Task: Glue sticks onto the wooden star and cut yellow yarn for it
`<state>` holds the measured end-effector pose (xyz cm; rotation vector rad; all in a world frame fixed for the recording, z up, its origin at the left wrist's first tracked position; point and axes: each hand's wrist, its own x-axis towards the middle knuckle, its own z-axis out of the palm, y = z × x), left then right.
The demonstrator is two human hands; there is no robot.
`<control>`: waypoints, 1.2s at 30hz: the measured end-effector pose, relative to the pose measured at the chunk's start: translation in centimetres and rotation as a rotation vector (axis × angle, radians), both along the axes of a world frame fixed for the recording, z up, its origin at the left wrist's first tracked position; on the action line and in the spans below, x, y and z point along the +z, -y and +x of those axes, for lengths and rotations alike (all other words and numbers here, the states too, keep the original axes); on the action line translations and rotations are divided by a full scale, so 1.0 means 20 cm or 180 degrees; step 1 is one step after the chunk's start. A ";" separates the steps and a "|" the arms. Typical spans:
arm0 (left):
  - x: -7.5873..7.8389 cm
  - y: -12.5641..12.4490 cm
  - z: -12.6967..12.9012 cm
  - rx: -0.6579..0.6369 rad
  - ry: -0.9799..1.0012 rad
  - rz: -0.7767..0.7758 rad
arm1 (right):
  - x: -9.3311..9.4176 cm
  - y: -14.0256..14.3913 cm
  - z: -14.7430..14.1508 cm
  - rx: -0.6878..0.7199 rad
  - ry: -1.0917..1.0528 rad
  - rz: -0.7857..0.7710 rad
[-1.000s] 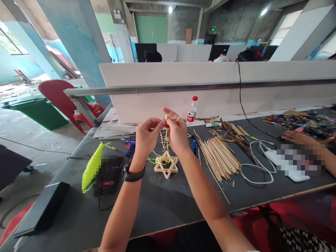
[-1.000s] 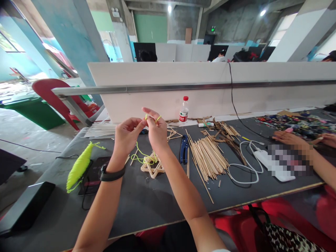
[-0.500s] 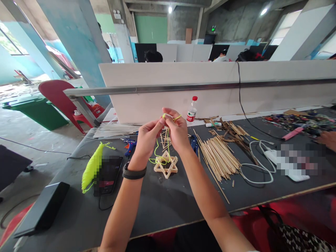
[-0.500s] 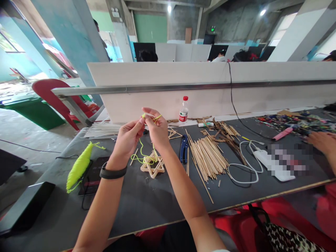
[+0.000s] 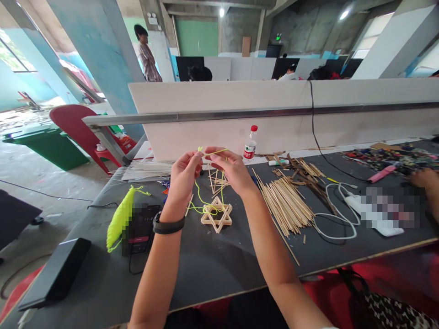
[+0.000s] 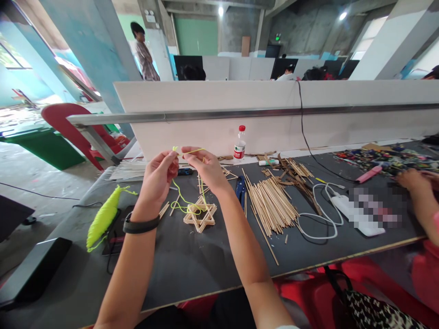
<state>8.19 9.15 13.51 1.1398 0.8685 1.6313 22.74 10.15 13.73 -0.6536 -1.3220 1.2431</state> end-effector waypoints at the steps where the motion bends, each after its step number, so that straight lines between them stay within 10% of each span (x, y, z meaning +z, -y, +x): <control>1: 0.01 0.00 -0.01 0.0029 0.0067 -0.0015 | 0.01 0.01 0.04 0.0164 0.0195 0.0013; 8: 0.03 0.02 -0.10 -0.0024 0.0030 0.0111 | 0.05 0.04 0.27 -0.0046 0.0455 0.0349; 19: 0.04 0.06 -0.05 -0.0708 -0.0648 0.0247 | 0.05 0.06 0.06 -0.0165 0.0519 0.0224; 36: 0.03 0.06 -0.06 -0.0639 -0.1095 0.0162 | 0.05 0.05 0.08 -0.0293 0.0721 0.0365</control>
